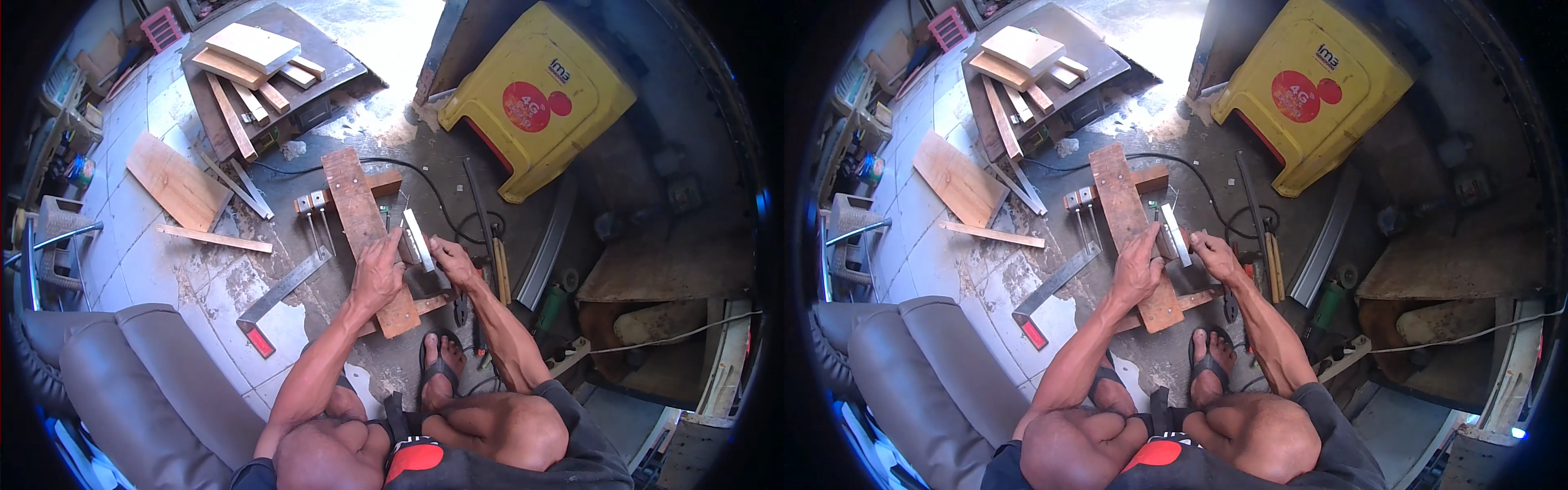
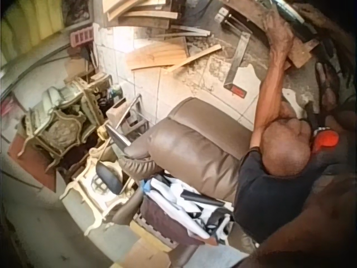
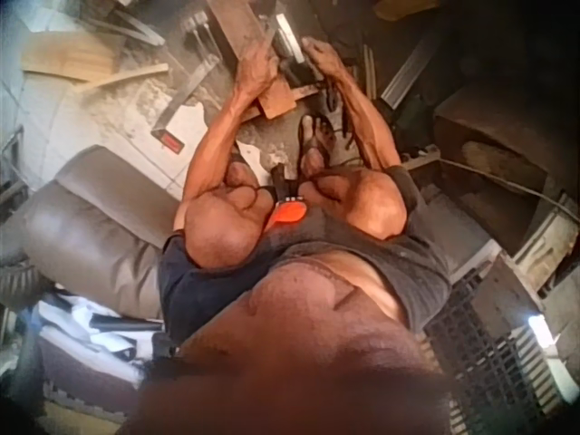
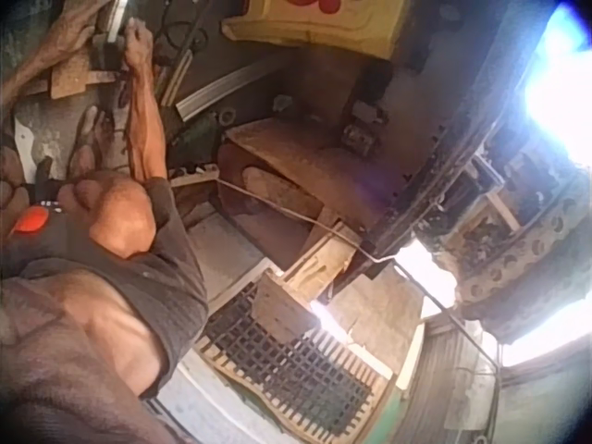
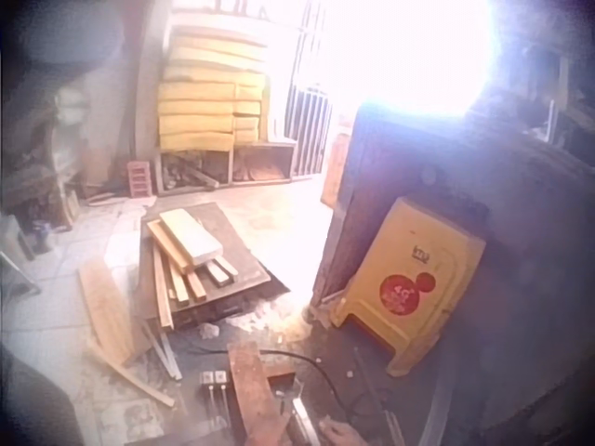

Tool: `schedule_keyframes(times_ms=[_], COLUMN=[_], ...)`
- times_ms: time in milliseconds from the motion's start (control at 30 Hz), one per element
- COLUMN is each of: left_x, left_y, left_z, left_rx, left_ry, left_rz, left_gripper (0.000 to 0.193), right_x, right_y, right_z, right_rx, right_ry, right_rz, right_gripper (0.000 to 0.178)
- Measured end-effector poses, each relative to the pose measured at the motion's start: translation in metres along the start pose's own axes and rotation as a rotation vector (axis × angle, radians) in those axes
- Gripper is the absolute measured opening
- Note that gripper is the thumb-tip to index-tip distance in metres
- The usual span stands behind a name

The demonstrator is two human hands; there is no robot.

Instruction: The person measures a small piece of wood with a square ruler, marks it with a pencil, and then hammers a nail into it while it is clamped to a larger wooden frame.

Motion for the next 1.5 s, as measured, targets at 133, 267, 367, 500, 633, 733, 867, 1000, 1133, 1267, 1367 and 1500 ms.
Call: schedule_keyframes(times_ms=[133, 267, 367, 500, 633, 733, 867, 1000, 1133, 1267, 1367, 1500], left_x=[-0.002, -0.007, -0.008, -0.011, 0.006, 0.014, 0.013, 0.020, 0.029, 0.028, 0.028, 0.030], left_y=[0.003, 0.010, 0.012, 0.017, 0.031, 0.030, 0.020, 0.017, 0.031, 0.028, 0.028, 0.029], left_z=[-0.002, 0.001, 0.003, -0.004, 0.026, 0.038, 0.027, 0.023, 0.027, 0.024, 0.025, 0.028], left_rx=[0.019, 0.041, 0.046, 0.061, 0.053, 0.229, 0.088, 0.018, -0.019, -0.022, -0.023, -0.024], left_ry=[-0.008, -0.036, -0.054, -0.042, 0.048, -0.069, 0.073, 0.106, 0.253, 0.218, 0.234, 0.244], left_rz=[-0.001, 0.000, -0.009, -0.043, -0.174, -0.160, -0.139, -0.206, -0.376, -0.296, -0.297, -0.301], left_gripper=[0.067, 0.068, 0.068, 0.073, 0.104, 0.136, 0.136, 0.140, 0.142, 0.140, 0.137, 0.135], right_x=[-0.007, -0.015, -0.011, -0.005, -0.005, 0.013, 0.021, 0.031, 0.022, 0.033, 0.038, 0.043], right_y=[0.002, -0.004, -0.021, -0.029, -0.019, -0.023, -0.033, -0.025, -0.035, -0.035, -0.040, -0.042], right_z=[-0.015, -0.016, 0.008, 0.013, 0.011, 0.020, 0.032, 0.052, 0.030, 0.034, 0.039, 0.054], right_rx=[0.002, 0.036, 0.335, 0.562, 0.411, 0.750, 0.965, 0.975, 0.890, 0.987, 1.015, 1.007], right_ry=[-0.104, -0.195, -0.233, -0.430, -0.666, -0.657, -0.688, -0.735, -0.732, -0.708, -0.719, -0.687], right_rz=[-0.022, -0.059, -0.055, -0.038, -0.157, -0.217, -0.200, -0.244, -0.210, -0.242, -0.186, -0.160], right_gripper=[0.058, 0.059, 0.060, 0.060, 0.058, 0.039, 0.028, 0.028, 0.026, 0.024, 0.024, 0.023])
Point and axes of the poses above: each hand's wrist, its own x-axis towards the middle knuckle, its own y-axis out of the back of the hand, z = x × y, the point moved 2 cm from there along x, towards the middle knuckle, and after that the axes turned 9 degrees about -y, right-handed, at the moved point
